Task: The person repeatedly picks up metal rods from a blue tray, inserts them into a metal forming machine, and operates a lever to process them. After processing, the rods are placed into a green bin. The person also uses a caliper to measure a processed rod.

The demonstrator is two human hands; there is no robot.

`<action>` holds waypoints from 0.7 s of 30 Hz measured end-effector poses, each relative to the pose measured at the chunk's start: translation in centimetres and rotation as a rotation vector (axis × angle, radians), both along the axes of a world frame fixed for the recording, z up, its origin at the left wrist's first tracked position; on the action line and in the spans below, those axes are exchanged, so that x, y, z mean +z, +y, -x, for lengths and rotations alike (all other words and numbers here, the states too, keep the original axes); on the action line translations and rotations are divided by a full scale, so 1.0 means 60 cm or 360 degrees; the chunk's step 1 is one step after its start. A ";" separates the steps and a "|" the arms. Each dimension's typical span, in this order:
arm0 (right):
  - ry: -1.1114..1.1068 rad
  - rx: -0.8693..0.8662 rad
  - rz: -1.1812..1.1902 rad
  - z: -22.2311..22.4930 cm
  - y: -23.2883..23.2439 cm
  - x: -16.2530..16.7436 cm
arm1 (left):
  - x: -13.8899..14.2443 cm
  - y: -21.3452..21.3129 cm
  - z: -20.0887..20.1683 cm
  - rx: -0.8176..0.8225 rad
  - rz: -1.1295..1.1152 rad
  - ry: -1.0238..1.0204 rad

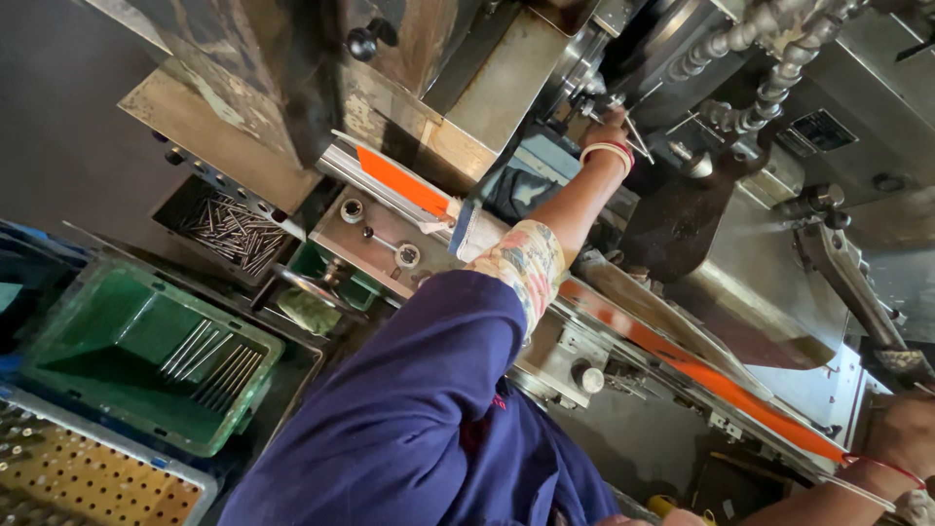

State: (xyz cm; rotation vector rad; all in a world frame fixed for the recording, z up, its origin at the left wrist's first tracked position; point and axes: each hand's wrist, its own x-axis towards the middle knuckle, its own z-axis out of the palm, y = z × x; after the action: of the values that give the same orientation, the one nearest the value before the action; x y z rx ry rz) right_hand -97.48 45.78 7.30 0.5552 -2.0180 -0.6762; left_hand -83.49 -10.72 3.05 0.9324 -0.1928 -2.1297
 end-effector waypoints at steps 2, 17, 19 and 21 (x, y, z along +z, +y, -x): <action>-0.0147 -0.0018 0.0124 0.002 0.003 -0.004 | 0.000 -0.001 0.005 0.0004 -0.0075 0.0089; -0.0502 -0.0135 0.0401 -0.026 -0.017 0.024 | 0.005 -0.002 0.012 0.0145 -0.0368 0.0355; -0.0504 -0.0142 0.0431 -0.039 -0.024 0.031 | 0.006 -0.006 0.017 0.0136 -0.0441 0.0544; -0.0476 -0.0173 0.0441 -0.057 -0.031 0.031 | 0.006 -0.009 0.021 0.0145 -0.0472 0.0550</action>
State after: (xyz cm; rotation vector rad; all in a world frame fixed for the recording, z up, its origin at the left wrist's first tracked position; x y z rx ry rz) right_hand -94.04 43.95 9.16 0.4012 -2.3874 -0.3822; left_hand -84.74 -11.24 3.42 0.7026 0.3409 -2.2297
